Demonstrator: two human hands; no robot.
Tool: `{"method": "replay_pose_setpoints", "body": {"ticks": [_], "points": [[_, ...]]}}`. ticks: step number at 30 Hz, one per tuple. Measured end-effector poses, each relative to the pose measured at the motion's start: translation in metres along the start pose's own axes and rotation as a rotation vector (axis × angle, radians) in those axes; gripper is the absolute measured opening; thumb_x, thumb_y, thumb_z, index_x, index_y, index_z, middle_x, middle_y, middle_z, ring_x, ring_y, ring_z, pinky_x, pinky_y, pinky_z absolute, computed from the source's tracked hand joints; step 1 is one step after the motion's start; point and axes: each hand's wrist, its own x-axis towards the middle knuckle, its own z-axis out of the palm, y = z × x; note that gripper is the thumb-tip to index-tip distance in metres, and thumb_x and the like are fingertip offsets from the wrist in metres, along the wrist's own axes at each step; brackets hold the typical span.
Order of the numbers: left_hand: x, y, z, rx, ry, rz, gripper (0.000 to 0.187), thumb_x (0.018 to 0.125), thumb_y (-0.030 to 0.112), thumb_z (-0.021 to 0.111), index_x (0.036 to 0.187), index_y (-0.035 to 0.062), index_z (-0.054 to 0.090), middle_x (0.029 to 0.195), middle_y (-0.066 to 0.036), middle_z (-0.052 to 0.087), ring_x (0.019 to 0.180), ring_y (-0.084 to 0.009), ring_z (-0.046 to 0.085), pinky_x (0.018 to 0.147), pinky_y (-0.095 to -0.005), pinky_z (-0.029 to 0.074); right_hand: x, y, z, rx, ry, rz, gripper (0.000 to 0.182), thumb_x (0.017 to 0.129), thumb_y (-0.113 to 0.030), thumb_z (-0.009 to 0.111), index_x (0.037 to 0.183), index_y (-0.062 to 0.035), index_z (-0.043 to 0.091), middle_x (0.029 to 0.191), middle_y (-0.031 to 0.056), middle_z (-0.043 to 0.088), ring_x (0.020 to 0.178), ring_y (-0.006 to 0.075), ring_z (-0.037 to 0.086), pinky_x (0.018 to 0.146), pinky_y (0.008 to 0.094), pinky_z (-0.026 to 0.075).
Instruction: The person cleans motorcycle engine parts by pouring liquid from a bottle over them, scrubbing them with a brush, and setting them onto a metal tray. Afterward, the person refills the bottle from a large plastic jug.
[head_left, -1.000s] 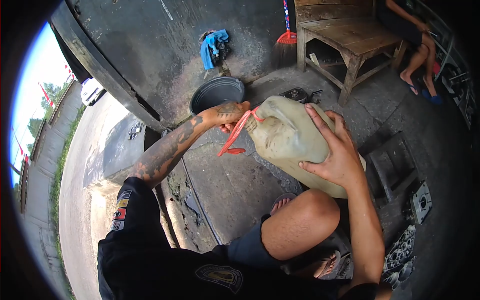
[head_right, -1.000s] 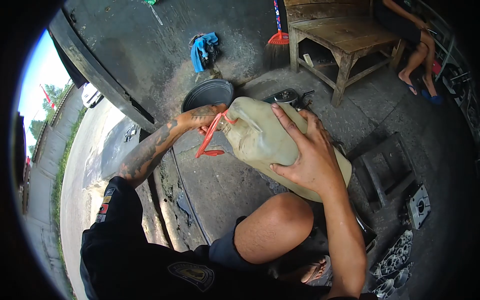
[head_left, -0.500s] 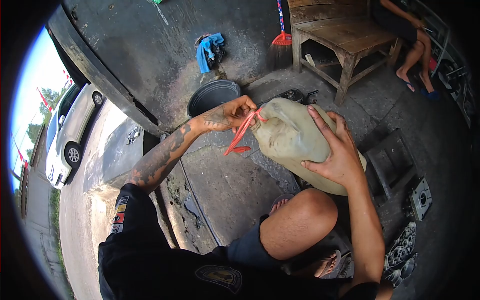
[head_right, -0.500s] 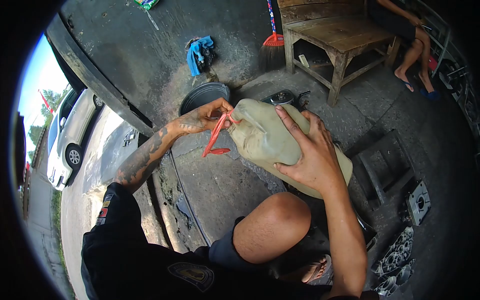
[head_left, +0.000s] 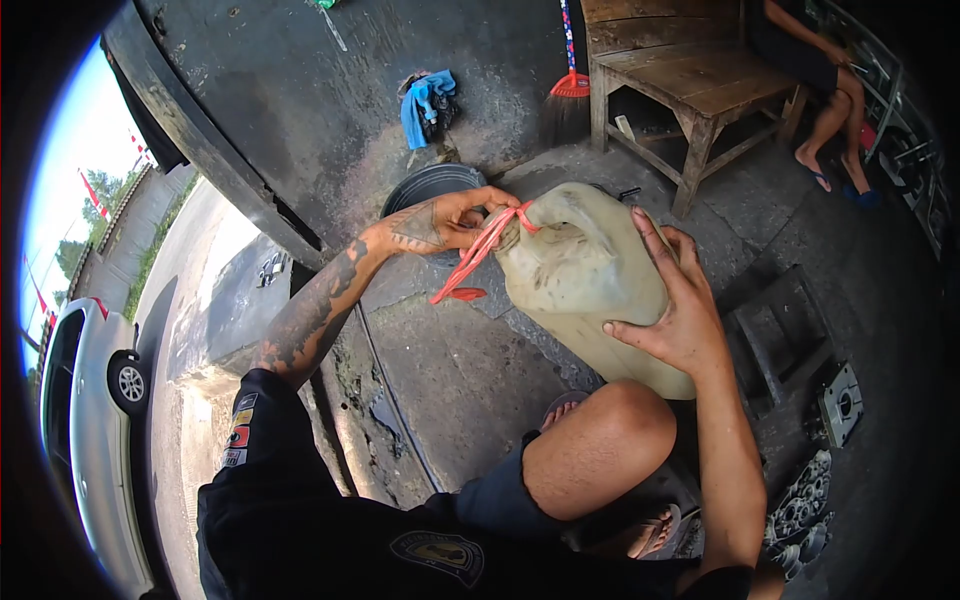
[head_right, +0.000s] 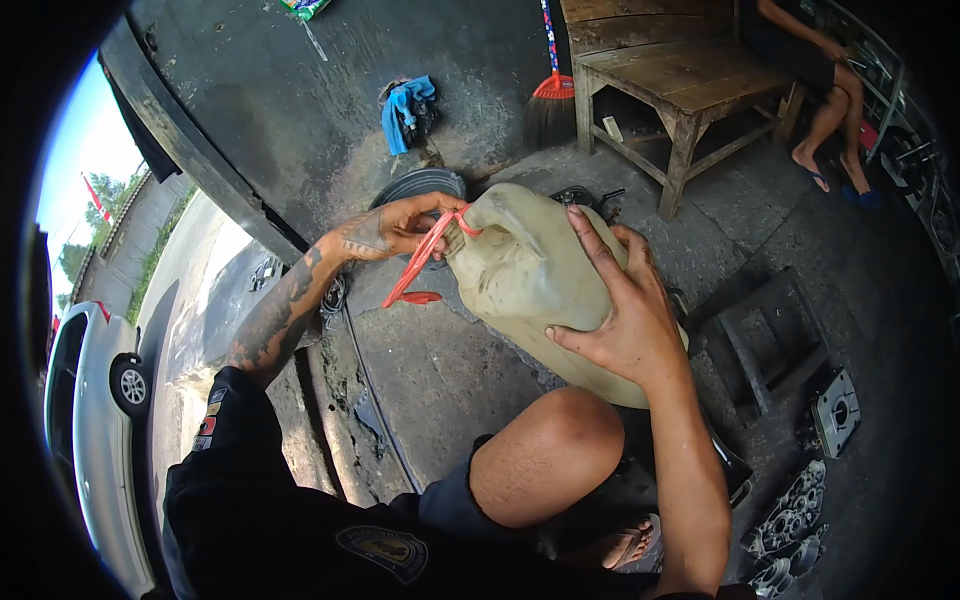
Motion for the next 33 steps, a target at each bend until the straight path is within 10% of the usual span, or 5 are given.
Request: {"method": "replay_pose_setpoints", "body": {"ticks": [5,11,17,25,33], "points": [[0.002,0.000,-0.003,0.148,0.054,-0.028,0.037,0.096,0.026,0.064,0.122,0.0016,0.055,0.096,-0.006,0.064,0.080,-0.0107,0.063,0.068,-0.0233,0.053,-0.002,-0.003,-0.002,0.011,0.018,0.016,0.116,0.049,-0.019,0.090,0.150,-0.0353,0.035,0.134,0.0223,0.043,0.123,0.0428,0.048,0.101,0.0476,0.044],[0.008,0.026,0.013,0.263,0.224,-0.451,0.094,0.085,0.084,0.028,0.064,-0.0009,0.060,0.054,-0.008,0.056,0.047,-0.0153,0.057,0.045,-0.0281,0.048,0.001,-0.010,-0.005,-0.071,0.039,-0.030,0.115,0.049,-0.021,0.090,0.150,-0.0359,0.035,0.132,0.0233,0.043,0.122,0.0430,0.048,0.101,0.0492,0.043],[0.017,0.014,0.017,0.230,0.271,-0.822,0.093,0.080,0.088,0.031,0.088,0.0011,0.064,0.060,-0.008,0.061,0.045,-0.0154,0.060,0.040,-0.0272,0.046,-0.002,-0.016,-0.008,-0.114,0.012,-0.032,0.114,0.049,-0.021,0.089,0.149,-0.0370,0.037,0.131,0.0235,0.044,0.121,0.0420,0.048,0.101,0.0483,0.042],[0.015,0.035,0.013,0.042,0.198,-0.472,0.064,0.096,0.063,0.041,0.129,0.0087,0.049,0.078,-0.003,0.064,0.062,-0.0102,0.063,0.047,-0.0240,0.048,-0.007,-0.011,-0.010,-0.048,0.037,-0.010,0.115,0.050,-0.021,0.089,0.150,-0.0362,0.035,0.132,0.0225,0.043,0.123,0.0420,0.047,0.102,0.0480,0.043],[0.006,0.035,-0.007,0.057,0.123,-0.303,0.047,0.098,0.049,0.054,0.104,0.0023,0.061,0.067,0.001,0.060,0.060,-0.0017,0.057,0.048,-0.0165,0.038,-0.005,-0.008,-0.009,-0.015,0.067,-0.028,0.115,0.050,-0.022,0.089,0.150,-0.0358,0.034,0.132,0.0231,0.043,0.122,0.0424,0.048,0.101,0.0478,0.044]]}}
